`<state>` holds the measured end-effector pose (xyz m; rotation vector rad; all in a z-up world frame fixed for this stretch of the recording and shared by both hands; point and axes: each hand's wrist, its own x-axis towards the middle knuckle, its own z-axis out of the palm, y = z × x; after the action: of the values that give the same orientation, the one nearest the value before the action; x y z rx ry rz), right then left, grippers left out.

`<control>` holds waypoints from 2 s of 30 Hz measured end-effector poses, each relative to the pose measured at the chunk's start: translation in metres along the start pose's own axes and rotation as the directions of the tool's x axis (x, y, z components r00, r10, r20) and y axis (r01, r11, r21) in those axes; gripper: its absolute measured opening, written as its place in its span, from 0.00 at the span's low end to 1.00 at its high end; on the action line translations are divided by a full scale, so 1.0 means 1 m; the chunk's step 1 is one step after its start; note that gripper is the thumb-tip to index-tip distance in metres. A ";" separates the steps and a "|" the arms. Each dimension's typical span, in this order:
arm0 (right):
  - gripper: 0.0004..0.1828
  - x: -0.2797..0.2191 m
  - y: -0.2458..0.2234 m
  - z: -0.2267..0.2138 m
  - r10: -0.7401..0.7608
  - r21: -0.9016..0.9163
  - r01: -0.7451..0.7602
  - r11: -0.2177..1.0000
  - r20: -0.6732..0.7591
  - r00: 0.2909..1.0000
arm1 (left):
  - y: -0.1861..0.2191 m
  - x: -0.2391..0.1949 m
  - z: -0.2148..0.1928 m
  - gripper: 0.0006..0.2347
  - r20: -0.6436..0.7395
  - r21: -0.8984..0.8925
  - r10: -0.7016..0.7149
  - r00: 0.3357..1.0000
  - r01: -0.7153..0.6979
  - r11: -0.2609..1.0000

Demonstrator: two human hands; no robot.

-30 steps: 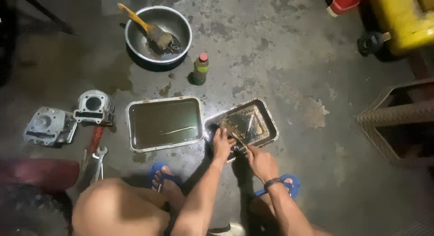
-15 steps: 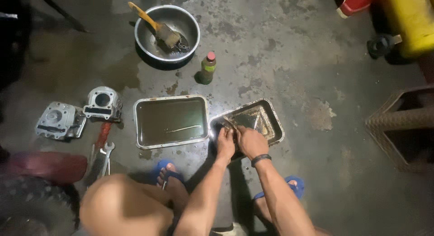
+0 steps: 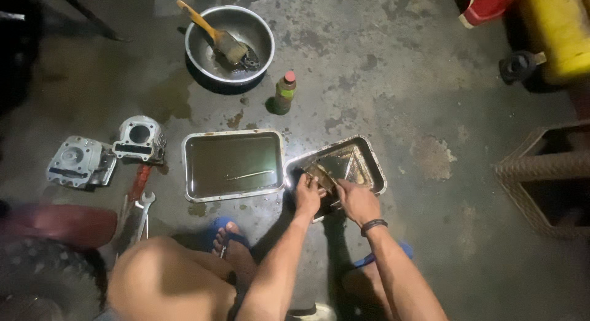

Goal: The person scrubs a metal engine part with a brush inside a rectangular tray filled with liquid. They repeatedly dip the part into the liquid and scrub its surfaces to remove grime.

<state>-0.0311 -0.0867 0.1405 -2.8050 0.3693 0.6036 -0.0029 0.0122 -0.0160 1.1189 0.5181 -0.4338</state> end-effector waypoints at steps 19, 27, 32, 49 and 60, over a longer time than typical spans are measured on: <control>0.21 -0.004 0.007 -0.010 0.023 -0.089 -0.023 0.996 0.001 1.000 | 0.010 -0.008 -0.007 0.04 -0.006 0.019 -0.015 1.000 0.015 1.000; 0.22 -0.003 -0.002 -0.032 0.061 -0.115 -0.066 0.991 -0.046 0.997 | 0.008 -0.003 -0.007 0.04 -0.028 -0.010 -0.018 0.999 0.017 1.000; 0.22 -0.007 -0.007 -0.032 0.080 -0.093 -0.077 0.993 0.026 0.996 | 0.036 -0.024 -0.004 0.06 -0.004 0.055 -0.028 1.000 0.028 0.998; 0.21 -0.041 0.020 -0.014 0.382 0.245 -0.372 0.895 0.009 0.924 | 0.065 -0.052 0.005 0.09 -0.108 0.279 0.163 0.981 -0.128 0.952; 0.20 -0.075 -0.031 0.017 0.337 0.490 -0.283 0.824 -0.023 0.941 | 0.048 -0.027 -0.002 0.14 -0.019 0.577 0.286 0.958 -0.223 0.786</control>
<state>-0.0946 -0.0386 0.1637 -2.3106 0.8830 0.3530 0.0021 0.0337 0.0342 1.7812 0.3209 -0.2951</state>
